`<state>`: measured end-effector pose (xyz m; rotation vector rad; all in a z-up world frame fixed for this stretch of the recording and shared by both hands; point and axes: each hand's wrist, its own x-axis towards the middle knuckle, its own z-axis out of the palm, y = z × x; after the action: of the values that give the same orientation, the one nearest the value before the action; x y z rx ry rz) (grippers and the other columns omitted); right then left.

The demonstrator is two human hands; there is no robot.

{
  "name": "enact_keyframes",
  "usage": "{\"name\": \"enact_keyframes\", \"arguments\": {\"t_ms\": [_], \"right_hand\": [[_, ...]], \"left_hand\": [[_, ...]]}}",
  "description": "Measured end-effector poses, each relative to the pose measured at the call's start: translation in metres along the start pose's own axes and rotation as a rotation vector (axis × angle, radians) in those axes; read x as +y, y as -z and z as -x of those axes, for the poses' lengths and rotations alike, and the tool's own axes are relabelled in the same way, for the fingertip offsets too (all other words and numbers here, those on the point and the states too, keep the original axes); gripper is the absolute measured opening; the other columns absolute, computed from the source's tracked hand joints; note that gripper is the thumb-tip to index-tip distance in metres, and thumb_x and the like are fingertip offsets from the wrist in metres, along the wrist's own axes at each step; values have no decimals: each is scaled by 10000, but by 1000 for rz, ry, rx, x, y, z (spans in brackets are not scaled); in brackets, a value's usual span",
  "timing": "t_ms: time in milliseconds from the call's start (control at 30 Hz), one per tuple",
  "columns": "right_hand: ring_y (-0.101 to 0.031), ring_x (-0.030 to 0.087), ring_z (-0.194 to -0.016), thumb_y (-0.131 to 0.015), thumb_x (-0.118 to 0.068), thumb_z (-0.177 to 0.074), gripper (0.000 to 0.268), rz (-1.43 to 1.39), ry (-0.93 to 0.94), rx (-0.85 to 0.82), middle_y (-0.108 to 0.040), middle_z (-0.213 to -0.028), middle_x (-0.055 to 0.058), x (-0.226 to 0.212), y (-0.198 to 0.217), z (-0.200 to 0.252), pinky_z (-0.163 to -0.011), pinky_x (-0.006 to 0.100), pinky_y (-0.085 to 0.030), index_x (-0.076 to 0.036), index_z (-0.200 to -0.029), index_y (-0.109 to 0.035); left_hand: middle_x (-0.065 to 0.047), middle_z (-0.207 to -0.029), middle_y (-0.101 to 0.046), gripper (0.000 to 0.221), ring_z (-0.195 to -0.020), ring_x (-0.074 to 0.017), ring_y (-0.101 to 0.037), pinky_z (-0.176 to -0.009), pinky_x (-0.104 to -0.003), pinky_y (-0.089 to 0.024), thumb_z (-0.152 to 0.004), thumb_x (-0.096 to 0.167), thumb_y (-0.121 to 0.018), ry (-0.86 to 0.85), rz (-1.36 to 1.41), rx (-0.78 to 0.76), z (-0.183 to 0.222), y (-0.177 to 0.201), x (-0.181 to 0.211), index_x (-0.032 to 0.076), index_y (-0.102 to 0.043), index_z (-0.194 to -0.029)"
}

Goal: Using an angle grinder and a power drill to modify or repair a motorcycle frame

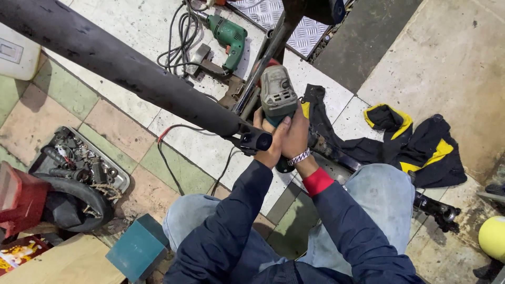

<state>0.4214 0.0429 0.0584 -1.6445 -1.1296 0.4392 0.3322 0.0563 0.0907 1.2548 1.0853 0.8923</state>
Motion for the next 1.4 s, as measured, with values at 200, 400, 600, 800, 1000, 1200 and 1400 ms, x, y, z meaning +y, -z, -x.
{"name": "enact_keyframes", "arguments": {"t_ms": [200, 400, 600, 800, 1000, 1200, 1400], "right_hand": [[-660, 547, -981, -462, -253, -960, 565, 84, -102, -61, -686, -1072, 354, 8, 4, 7, -672, 555, -590, 99, -1400, -505], [-643, 598, -893, -458, -178, -941, 452, 62, -166, -58, -658, -954, 404, -52, 20, -7, -605, 591, -544, 148, -1234, -570], [-671, 543, -849, -552, -181, -903, 330, 85, -193, -98, -661, -840, 341, -45, 25, -13, -579, 548, -508, 90, -1088, -586], [-672, 544, -869, -538, -248, -953, 367, 245, -218, -236, -670, -812, 343, -29, 19, -9, -616, 596, -512, 105, -1019, -615], [-693, 493, -942, -484, -371, -991, 517, 471, -226, -286, -718, -938, 288, 16, 1, 17, -727, 581, -574, 24, -1310, -584], [-676, 499, -1011, -433, -318, -1019, 578, 598, -94, -345, -684, -1041, 302, 9, 6, 31, -799, 555, -587, 30, -1478, -485], [-693, 467, -1026, -512, -374, -940, 640, 511, -161, -456, -723, -1017, 274, -11, 14, 21, -833, 542, -584, 11, -1450, -476]], "left_hand": [[-352, -1548, -267, 1043, -1423, -566, -308, -1122, -777, -315, -873, 641, -691, 202, 7, -53, -4, -4, -22, 45, -200, -1575], [-363, -1549, -259, 991, -1437, -557, -292, -1128, -774, -308, -911, 573, -669, 265, -48, -58, -6, -14, -9, 32, -181, -1582], [-363, -1546, -281, 980, -1428, -550, -321, -1100, -764, -355, -943, 550, -646, 253, -4, -70, -1, -19, 5, 11, -142, -1587], [-313, -1583, -276, 1099, -1454, -495, -322, -1170, -701, -332, -882, 665, -631, 392, -11, -57, 1, -14, -25, 40, -94, -1608], [-274, -1461, -515, 843, -1387, -432, -465, -1153, -614, -390, -896, 610, -690, 418, 42, 113, 27, -13, -75, 53, -477, -1493], [-271, -1518, -416, 871, -1434, -475, -365, -1203, -681, -315, -908, 528, -694, 373, 235, 162, 44, -16, -29, 30, -352, -1534], [-246, -1457, -487, 753, -1390, -462, -429, -1160, -697, -361, -926, 458, -705, 322, 335, 220, 48, -17, -39, 51, -417, -1489]]}}
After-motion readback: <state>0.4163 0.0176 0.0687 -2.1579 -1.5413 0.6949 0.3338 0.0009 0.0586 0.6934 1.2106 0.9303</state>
